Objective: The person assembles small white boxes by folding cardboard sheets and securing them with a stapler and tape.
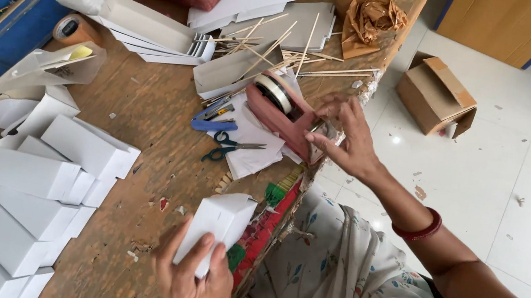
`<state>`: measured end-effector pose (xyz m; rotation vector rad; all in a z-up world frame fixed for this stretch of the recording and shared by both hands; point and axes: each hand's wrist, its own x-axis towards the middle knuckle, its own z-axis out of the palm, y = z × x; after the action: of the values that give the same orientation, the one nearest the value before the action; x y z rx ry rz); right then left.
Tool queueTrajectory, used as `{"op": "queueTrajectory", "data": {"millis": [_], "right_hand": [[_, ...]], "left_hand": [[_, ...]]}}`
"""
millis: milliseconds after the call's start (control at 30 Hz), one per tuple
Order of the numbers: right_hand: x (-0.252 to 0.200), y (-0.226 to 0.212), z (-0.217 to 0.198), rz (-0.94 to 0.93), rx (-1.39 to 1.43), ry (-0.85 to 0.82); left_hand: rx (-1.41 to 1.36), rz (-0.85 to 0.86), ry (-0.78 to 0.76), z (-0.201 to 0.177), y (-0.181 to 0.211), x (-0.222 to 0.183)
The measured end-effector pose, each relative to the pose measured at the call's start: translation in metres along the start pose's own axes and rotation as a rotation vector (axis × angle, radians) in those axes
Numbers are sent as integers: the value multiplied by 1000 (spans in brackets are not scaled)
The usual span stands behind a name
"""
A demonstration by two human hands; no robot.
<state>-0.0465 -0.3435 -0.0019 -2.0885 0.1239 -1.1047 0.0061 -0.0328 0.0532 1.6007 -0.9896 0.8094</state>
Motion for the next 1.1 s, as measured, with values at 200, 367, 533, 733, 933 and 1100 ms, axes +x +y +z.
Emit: {"op": "queueTrajectory", "data": {"millis": [200, 367, 533, 733, 933, 1100], "right_hand": [[6, 27, 5, 208, -28, -235], [-3, 21, 5, 222, 335, -75], [-34, 54, 6, 291, 411, -47], [-26, 63, -3, 156, 317, -109], [-25, 76, -2, 136, 282, -89], [-26, 60, 2, 131, 278, -30]], "left_hand": [[189, -15, 66, 12, -3, 2], [225, -83, -56, 5, 2, 9], [250, -37, -75, 9, 3, 9], [237, 194, -54, 12, -10, -9], [163, 264, -149, 13, -11, -18], [117, 296, -88, 20, -16, -9]]}}
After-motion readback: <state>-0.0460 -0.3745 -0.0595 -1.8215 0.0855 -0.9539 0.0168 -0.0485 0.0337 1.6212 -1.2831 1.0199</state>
